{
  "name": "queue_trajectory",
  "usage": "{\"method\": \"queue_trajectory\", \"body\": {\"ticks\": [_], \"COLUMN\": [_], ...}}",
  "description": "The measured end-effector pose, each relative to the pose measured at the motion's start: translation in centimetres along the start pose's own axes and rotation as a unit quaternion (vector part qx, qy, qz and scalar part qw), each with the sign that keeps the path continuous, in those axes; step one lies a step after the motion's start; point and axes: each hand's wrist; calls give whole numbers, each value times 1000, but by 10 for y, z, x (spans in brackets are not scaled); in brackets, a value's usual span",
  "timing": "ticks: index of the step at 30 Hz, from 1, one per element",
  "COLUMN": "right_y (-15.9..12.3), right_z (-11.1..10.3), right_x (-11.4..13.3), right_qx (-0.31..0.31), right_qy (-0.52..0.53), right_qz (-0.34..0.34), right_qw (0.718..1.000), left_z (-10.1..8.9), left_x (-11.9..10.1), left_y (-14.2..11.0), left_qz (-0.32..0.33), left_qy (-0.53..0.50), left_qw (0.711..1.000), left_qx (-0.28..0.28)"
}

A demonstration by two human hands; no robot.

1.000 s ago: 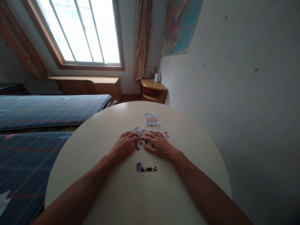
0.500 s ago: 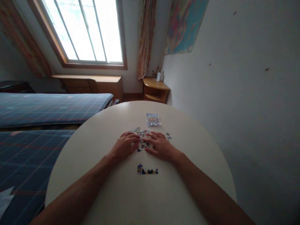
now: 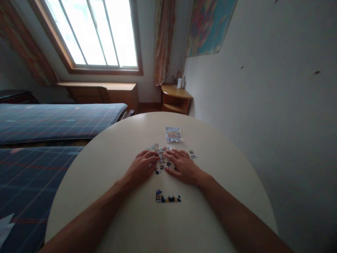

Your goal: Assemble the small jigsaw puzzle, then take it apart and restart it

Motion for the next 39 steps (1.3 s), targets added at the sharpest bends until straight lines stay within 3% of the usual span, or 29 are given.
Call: {"method": "queue_trajectory", "body": {"ticks": [5,15,22,26,33,39], "right_y": [-2,-1,-3,-3,0,1], "right_z": [-1,0,-2,-2,2,3], "right_x": [-5,4,9,12,10,9], "right_qx": [-27,4,29,38,8,-16], "right_qy": [2,-1,7,14,17,9], "right_qz": [-4,-21,-44,-63,-55,-38], "right_qw": [1000,1000,999,997,998,999], "left_z": [-1,-5,-10,-5,4,4], "left_x": [1,6,5,7,6,6], "left_y": [-1,-4,-5,-5,-9,-2], "left_qz": [9,28,-50,-63,-28,-71], "left_qy": [4,16,32,19,26,9], "left_qw": [1000,999,998,998,997,997], "left_qx": [11,26,3,-4,67,0]}}
Point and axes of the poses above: each hand's wrist, its own y-axis towards the middle knuckle, its own z-axis out of the palm, x = y × z, and after that the axes turned 7 degrees about y, right-handed
